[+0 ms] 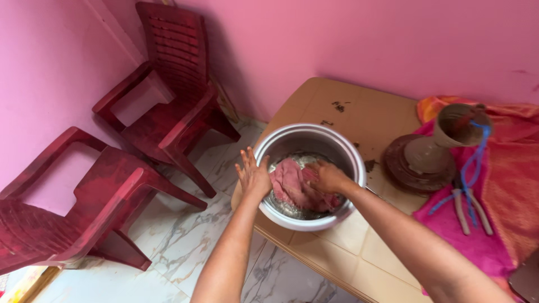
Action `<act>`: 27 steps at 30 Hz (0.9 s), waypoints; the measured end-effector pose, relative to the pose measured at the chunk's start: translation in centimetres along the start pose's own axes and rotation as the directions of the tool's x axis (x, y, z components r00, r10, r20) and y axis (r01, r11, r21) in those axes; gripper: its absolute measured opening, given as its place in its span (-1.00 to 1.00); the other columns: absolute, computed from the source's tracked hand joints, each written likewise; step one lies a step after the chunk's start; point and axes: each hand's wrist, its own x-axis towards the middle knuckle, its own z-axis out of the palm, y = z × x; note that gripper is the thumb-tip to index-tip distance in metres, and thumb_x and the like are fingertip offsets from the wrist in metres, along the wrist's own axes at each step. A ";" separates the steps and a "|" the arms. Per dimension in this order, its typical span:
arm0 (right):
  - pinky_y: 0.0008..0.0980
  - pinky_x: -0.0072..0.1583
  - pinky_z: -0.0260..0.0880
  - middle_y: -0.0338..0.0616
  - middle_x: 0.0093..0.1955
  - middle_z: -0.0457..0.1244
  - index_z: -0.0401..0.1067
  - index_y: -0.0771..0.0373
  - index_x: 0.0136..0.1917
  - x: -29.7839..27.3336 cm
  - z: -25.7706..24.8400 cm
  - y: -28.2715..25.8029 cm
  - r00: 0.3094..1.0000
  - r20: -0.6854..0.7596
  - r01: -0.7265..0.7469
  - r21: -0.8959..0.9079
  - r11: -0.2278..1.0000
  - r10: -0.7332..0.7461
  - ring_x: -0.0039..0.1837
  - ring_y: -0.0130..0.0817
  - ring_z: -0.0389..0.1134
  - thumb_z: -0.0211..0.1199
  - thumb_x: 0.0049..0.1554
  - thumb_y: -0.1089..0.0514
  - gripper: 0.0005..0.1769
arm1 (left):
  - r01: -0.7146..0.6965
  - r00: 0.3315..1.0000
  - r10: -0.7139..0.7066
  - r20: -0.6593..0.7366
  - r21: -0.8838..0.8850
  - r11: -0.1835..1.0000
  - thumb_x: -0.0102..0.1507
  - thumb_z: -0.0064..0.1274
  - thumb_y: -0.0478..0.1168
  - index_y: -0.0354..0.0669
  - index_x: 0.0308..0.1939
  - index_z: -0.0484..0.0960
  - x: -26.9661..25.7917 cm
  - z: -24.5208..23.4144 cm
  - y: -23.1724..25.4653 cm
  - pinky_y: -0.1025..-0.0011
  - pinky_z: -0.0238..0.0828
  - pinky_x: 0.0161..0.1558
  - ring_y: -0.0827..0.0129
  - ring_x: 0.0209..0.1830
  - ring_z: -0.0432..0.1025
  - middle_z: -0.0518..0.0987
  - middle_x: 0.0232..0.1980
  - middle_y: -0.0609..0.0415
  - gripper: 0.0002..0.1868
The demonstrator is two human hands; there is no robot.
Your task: The person disassembles a metal object on a table, then retrieves a pot of water from the kitchen. They wash a cloth in the water and use it to wipe the metal parts and the table surface.
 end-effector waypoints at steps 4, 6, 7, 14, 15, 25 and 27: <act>0.07 0.58 -0.09 0.19 0.72 -0.42 -0.17 -0.32 0.68 4.3 5.1 -0.9 0.984 0.179 0.009 -0.042 0.999 -0.002 0.69 0.30 -0.30 0.33 0.03 -0.32 0.09 | -0.045 0.998 0.034 -0.051 -0.219 0.975 0.22 0.00 -0.40 0.01 0.35 0.53 0.1 2.4 -1.8 0.07 -0.14 0.55 -0.13 0.65 -0.17 -0.06 0.65 -0.26 -0.42; 0.12 0.61 -0.18 0.17 0.74 -0.51 -0.26 -0.39 0.68 5.5 6.9 -1.9 0.972 0.232 -0.006 -0.084 0.996 0.025 0.69 0.35 -0.39 0.28 0.06 -0.40 0.10 | -0.052 0.996 0.030 -0.083 -0.288 0.956 0.19 0.00 -0.41 -0.07 0.31 0.54 0.0 2.8 -2.0 0.11 -0.12 0.55 -0.08 0.64 -0.11 -0.02 0.64 -0.25 -0.43; 0.14 0.62 -0.22 0.17 0.74 -0.55 -0.31 -0.42 0.68 5.8 7.7 -2.6 0.965 0.259 -0.012 -0.105 0.994 0.039 0.69 0.37 -0.44 0.25 0.07 -0.44 0.11 | -0.048 0.996 0.020 -0.092 -0.311 0.949 0.16 0.02 -0.40 -0.10 0.29 0.55 -0.1 2.8 -2.0 0.12 -0.12 0.55 -0.07 0.63 -0.10 0.00 0.63 -0.24 -0.43; 0.51 0.55 -0.26 -0.15 0.71 -0.85 -0.61 -0.52 0.66 4.3 6.7 -6.2 0.791 0.510 -0.252 -0.232 0.939 0.338 0.73 0.21 -0.63 0.12 0.15 -0.43 0.12 | -0.067 0.982 0.018 -0.190 -0.255 0.965 0.29 -0.08 -0.35 -0.13 0.12 0.69 -0.2 2.5 -1.2 0.05 -0.19 0.55 -0.07 0.63 -0.06 0.08 0.60 -0.24 -0.64; 0.55 0.54 -0.24 -0.21 0.71 -0.89 -0.65 -0.55 0.65 4.2 6.5 -6.6 0.789 0.511 -0.259 -0.228 0.939 0.342 0.74 0.18 -0.64 0.10 0.16 -0.43 0.12 | -0.055 0.985 0.014 -0.170 -0.240 0.969 0.29 -0.08 -0.35 -0.13 0.11 0.69 -0.3 2.5 -1.3 0.04 -0.19 0.55 -0.06 0.63 -0.06 0.07 0.60 -0.24 -0.64; -0.10 0.22 0.53 0.12 0.05 0.47 0.56 0.00 0.16 7.5 7.0 -0.8 0.972 0.235 -0.105 0.322 0.941 0.028 0.14 0.01 0.56 0.17 0.14 -0.06 -0.64 | -0.023 0.995 0.010 -0.101 -0.123 0.992 0.28 -0.10 -0.35 -0.12 0.10 0.69 0.3 2.5 -0.8 0.05 -0.22 0.56 -0.01 0.64 -0.10 0.02 0.62 -0.17 -0.63; -0.13 0.10 0.53 -0.01 -0.11 0.49 0.65 0.04 -0.01 8.3 5.3 1.5 0.988 0.093 -0.154 0.674 0.723 0.123 -0.02 -0.08 0.52 -0.01 0.09 0.10 -0.60 | -0.024 0.996 0.015 -0.087 -0.107 0.994 0.30 -0.11 -0.33 -0.11 0.10 0.68 0.5 2.4 -0.8 0.05 -0.24 0.55 -0.01 0.64 -0.11 0.01 0.62 -0.18 -0.65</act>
